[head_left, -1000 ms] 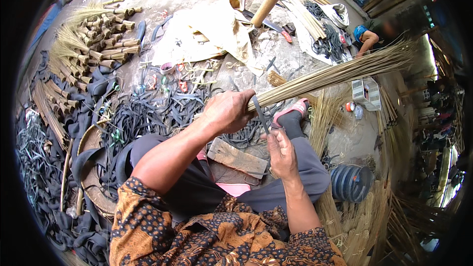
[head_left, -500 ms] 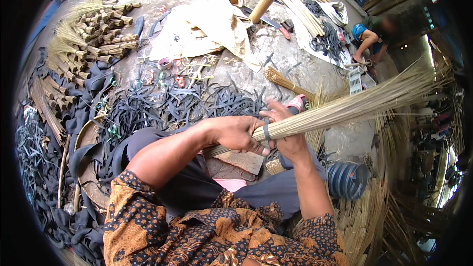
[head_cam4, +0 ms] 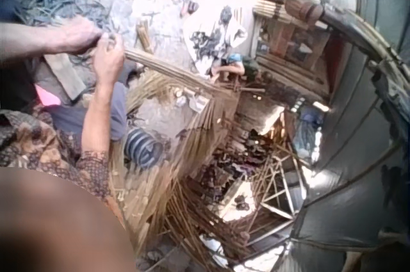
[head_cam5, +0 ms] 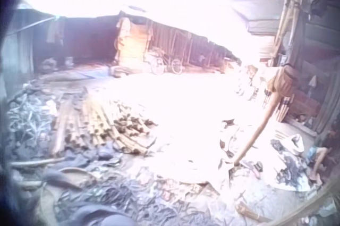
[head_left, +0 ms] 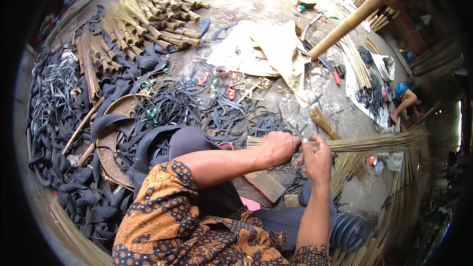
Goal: The person gathers thin sticks, aligns them into a bundle, and ties them with a rubber band. The person repeats this process multiple times, placing each finished bundle aside.
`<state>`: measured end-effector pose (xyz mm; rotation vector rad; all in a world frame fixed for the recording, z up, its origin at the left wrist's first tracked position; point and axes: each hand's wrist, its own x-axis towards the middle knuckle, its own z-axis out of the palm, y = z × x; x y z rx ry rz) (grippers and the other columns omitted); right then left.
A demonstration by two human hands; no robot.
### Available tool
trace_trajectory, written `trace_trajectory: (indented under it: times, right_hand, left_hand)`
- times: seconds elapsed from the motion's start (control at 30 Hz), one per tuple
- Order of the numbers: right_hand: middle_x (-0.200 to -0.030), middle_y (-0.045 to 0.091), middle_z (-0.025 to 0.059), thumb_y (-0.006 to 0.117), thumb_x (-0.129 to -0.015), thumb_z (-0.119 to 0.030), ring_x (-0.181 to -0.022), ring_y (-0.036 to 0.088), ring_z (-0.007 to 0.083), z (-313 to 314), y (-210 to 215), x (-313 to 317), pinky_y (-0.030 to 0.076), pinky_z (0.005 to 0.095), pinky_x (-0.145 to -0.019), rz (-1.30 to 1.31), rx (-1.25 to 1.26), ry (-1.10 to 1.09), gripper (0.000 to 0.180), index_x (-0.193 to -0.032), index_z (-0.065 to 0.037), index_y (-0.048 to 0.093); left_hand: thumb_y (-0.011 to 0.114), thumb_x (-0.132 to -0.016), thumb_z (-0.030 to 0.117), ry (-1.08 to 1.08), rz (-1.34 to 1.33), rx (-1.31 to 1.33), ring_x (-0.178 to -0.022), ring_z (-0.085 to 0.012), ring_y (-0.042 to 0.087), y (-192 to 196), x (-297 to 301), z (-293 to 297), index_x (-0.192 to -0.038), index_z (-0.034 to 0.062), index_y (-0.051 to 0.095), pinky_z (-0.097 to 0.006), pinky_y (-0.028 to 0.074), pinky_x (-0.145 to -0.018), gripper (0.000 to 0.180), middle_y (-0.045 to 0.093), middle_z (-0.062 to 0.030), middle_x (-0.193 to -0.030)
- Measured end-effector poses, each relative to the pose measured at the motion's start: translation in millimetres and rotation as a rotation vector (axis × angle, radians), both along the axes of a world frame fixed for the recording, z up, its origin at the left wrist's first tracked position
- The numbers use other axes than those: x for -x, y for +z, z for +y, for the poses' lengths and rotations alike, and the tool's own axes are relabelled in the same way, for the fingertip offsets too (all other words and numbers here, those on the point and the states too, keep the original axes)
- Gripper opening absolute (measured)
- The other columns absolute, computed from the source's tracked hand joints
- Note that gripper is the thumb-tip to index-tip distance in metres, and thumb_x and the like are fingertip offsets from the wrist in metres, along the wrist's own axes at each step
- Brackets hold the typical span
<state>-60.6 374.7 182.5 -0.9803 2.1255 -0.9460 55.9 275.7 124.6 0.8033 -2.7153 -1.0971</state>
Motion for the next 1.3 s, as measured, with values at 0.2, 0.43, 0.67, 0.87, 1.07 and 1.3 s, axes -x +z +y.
trace_trajectory:
  times: [0.2,0.43,0.67,0.87,1.07,1.3]
  right_hand:
    - [-0.081,0.067,0.0065,0.057,-0.108,-0.023,-0.065,0.066,0.0138,17.7,-16.5,-22.5,0.054,0.0257,-0.060,-0.348,0.353,-0.027,0.024,-0.117,-0.002,0.056]
    - [-0.075,0.055,-0.0025,0.050,-0.112,-0.025,-0.066,0.051,0.0070,52.5,-15.2,-23.4,0.041,0.0232,-0.059,-0.042,0.232,0.042,0.029,-0.097,-0.005,0.063]
    - [-0.077,0.066,0.0105,0.053,-0.110,-0.029,-0.071,0.068,0.0229,99.4,-15.5,-6.8,0.051,0.0366,-0.065,0.185,0.167,0.126,0.029,-0.101,-0.003,0.062]
    - [-0.088,0.068,0.0129,0.063,-0.099,-0.013,-0.081,0.067,0.0304,90.5,-34.1,33.6,0.052,0.0396,-0.074,0.489,0.331,0.288,0.011,-0.103,-0.002,0.063]
    - [-0.111,0.072,0.0123,0.064,-0.094,-0.009,-0.097,0.069,0.0354,62.1,-0.4,28.6,0.054,0.0461,-0.082,0.682,0.373,0.339,0.020,-0.112,-0.010,0.070]
    - [-0.094,0.074,0.0244,0.063,-0.100,-0.027,-0.093,0.072,0.0424,37.1,40.0,-1.6,0.055,0.0477,-0.083,0.239,-0.107,-0.028,0.027,-0.108,-0.002,0.073]
  left_hand:
    - [0.061,-0.093,0.021,0.063,0.093,0.061,-0.075,-0.0399,0.074,-5.4,4.5,-9.6,-0.112,0.0115,0.060,-0.052,0.059,-0.062,0.022,0.072,-0.0196,-0.081]
    - [0.063,-0.094,0.021,0.131,0.113,0.171,-0.073,-0.0407,0.073,-8.1,12.0,-15.7,-0.113,0.0126,0.060,-0.053,0.057,-0.060,0.022,0.071,-0.0198,-0.078]
    - [0.077,-0.089,0.033,-0.080,0.146,-0.206,-0.089,-0.0386,0.071,28.7,-3.8,-32.0,-0.107,0.0107,0.067,-0.050,0.054,-0.078,0.030,0.073,-0.0174,-0.088]
    - [0.082,-0.092,0.031,-0.653,0.119,-0.852,-0.061,-0.0082,0.055,43.4,-9.4,-4.4,-0.100,0.0058,0.069,-0.027,0.042,-0.053,0.029,0.057,0.0050,-0.067]
    - [0.080,-0.093,0.035,-0.581,0.225,-0.752,-0.062,-0.0131,0.056,36.8,-6.9,-0.4,-0.102,0.0034,0.066,-0.036,0.047,-0.057,0.036,0.059,0.0015,-0.074]
    - [0.068,-0.093,0.029,-0.098,0.076,0.043,-0.080,-0.0456,0.070,9.0,3.9,1.9,-0.106,0.0035,0.062,-0.055,0.056,-0.070,0.029,0.071,-0.0233,-0.083]
